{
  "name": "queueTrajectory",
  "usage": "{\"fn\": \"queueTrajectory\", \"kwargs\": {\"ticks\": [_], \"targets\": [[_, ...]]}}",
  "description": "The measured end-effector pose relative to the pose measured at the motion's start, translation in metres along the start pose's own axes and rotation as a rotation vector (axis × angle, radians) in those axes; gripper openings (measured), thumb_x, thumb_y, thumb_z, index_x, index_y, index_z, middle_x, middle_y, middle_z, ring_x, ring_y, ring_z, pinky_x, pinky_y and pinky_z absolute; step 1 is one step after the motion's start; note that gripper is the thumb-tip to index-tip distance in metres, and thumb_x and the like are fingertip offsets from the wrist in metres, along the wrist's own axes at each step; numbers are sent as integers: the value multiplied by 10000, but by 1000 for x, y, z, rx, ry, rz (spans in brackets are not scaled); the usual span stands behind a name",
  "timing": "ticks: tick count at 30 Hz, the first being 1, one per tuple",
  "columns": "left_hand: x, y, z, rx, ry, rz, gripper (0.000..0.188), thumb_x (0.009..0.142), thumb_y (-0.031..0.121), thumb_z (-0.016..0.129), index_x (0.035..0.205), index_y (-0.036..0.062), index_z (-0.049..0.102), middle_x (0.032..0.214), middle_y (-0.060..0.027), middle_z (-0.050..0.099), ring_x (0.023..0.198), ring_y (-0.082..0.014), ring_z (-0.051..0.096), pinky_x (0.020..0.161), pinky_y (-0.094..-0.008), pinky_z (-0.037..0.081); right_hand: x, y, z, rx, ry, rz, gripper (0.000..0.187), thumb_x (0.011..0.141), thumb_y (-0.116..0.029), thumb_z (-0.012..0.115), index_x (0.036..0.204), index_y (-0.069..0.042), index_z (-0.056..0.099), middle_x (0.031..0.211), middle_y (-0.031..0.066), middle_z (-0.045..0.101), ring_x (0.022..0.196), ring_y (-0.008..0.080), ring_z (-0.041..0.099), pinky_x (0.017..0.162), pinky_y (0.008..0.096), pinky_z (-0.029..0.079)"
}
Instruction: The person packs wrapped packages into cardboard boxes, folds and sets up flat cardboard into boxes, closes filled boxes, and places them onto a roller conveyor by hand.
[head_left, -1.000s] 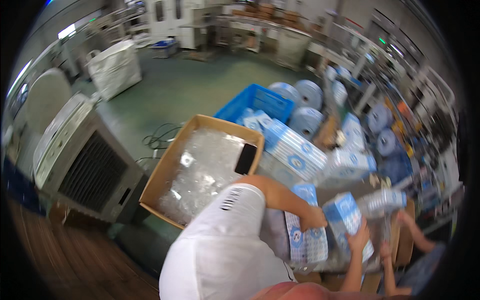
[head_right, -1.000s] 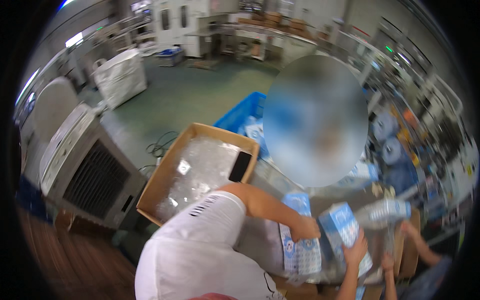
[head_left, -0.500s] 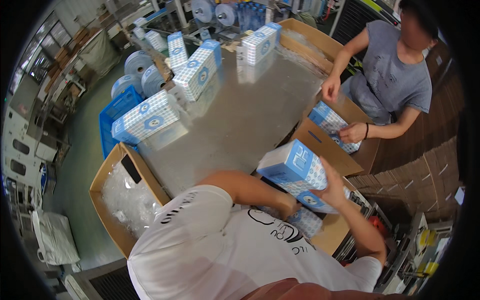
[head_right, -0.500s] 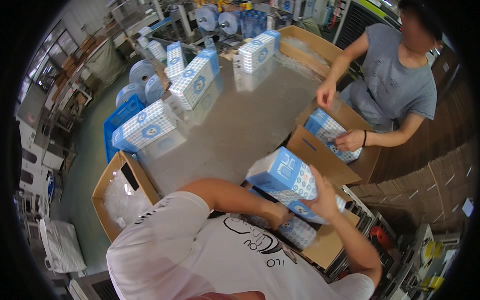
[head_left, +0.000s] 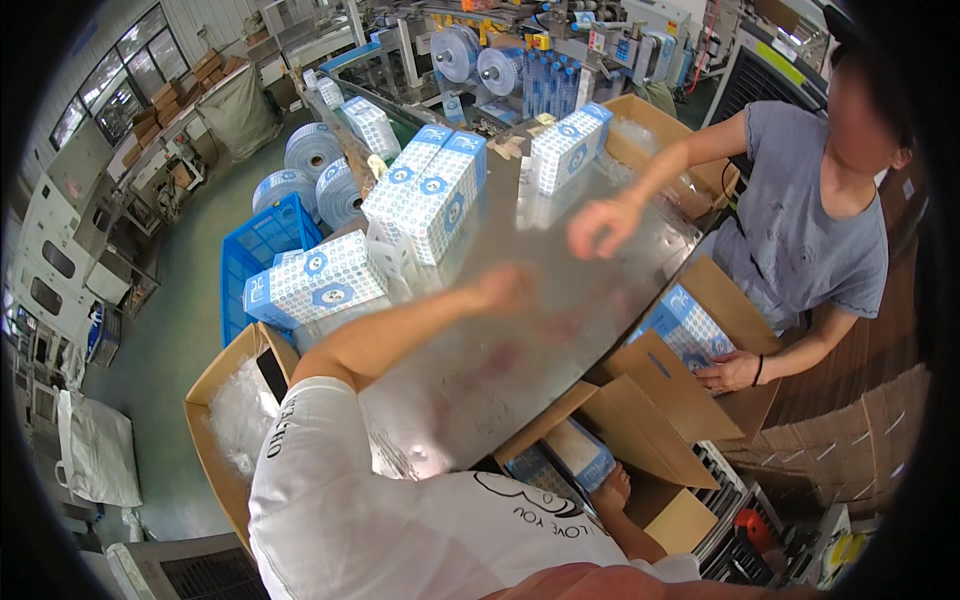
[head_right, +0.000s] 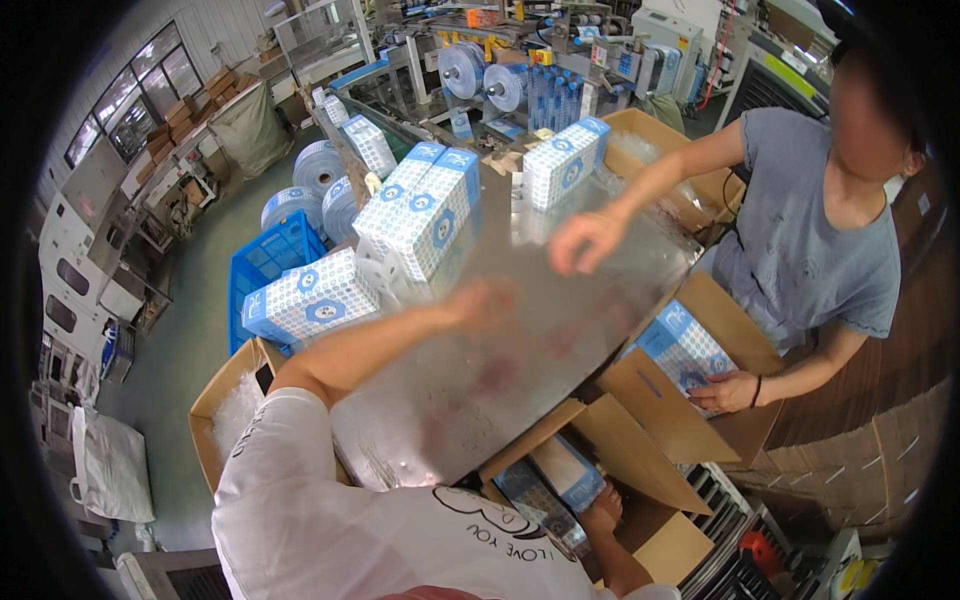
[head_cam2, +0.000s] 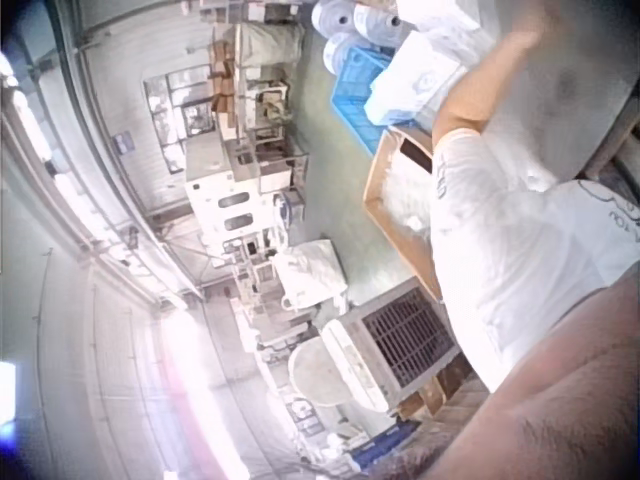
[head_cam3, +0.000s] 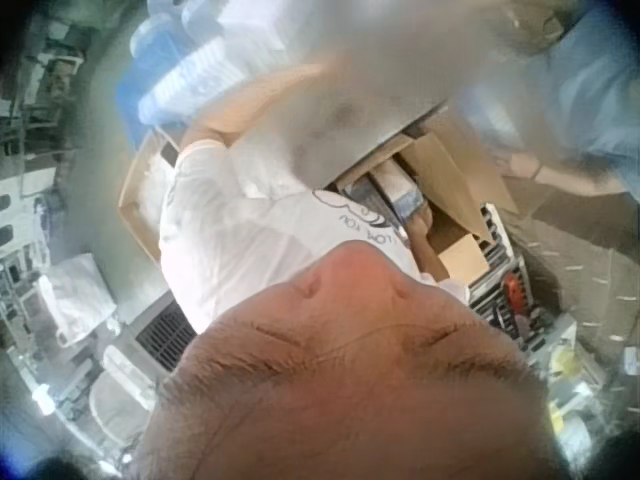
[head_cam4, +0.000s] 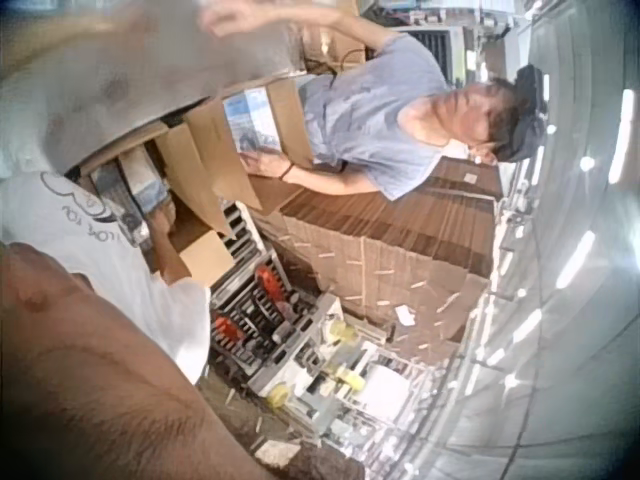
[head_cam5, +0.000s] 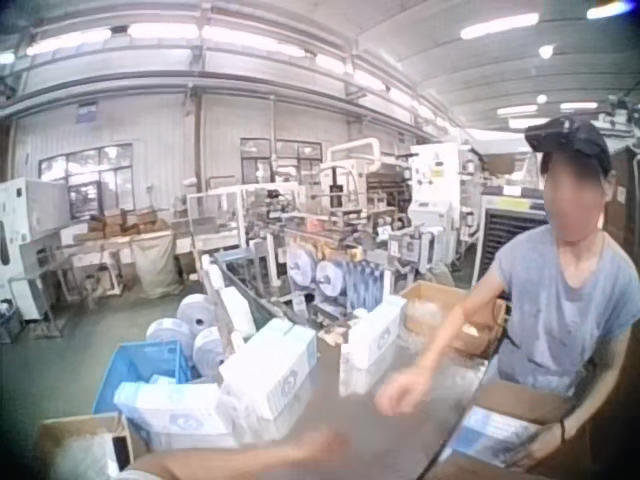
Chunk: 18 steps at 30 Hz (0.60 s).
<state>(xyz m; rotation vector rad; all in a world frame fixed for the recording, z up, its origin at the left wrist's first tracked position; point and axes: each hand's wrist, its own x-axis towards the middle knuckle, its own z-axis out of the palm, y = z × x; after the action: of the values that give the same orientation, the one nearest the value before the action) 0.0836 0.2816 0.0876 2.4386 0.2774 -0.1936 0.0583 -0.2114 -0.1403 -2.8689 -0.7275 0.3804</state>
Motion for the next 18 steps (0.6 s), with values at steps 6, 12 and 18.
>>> {"fn": "queueTrajectory", "kwargs": {"ticks": [6, 12, 18], "targets": [[41, -196, -148, 652, 768, -569, 705, 807, 424, 632, 1434, 205, 393, 1440, -266, 332, 1286, -453, 359, 1073, -532, 262, 56, -40, 58, -427, -353, 209, 791, 712, -390, 739, 1319, -34, 376, 1169, 159, 540, 1108, 297, 525, 896, 426, 432], [27, -232, -139, 338, 507, -653, 725, 835, 673, 461, 1469, 364, 294, 1447, -259, 309, 1329, -447, 317, 1085, -547, 225, 76, -49, 33, -400, -572, -306, 823, 799, -465, 652, 1360, 68, 369, 1297, 254, 515, 1177, 327, 547, 915, 428, 482], [-26, -169, -66, 258, 459, -459, 847, 859, 660, 450, 1492, 137, 244, 1363, -324, 370, 1211, -455, 450, 966, -519, 415, 128, -208, -213, 486, -1247, -418, 267, 962, -205, 541, 1140, -50, 666, 1138, 73, 661, 1041, 152, 609, 925, 301, 478]]}}
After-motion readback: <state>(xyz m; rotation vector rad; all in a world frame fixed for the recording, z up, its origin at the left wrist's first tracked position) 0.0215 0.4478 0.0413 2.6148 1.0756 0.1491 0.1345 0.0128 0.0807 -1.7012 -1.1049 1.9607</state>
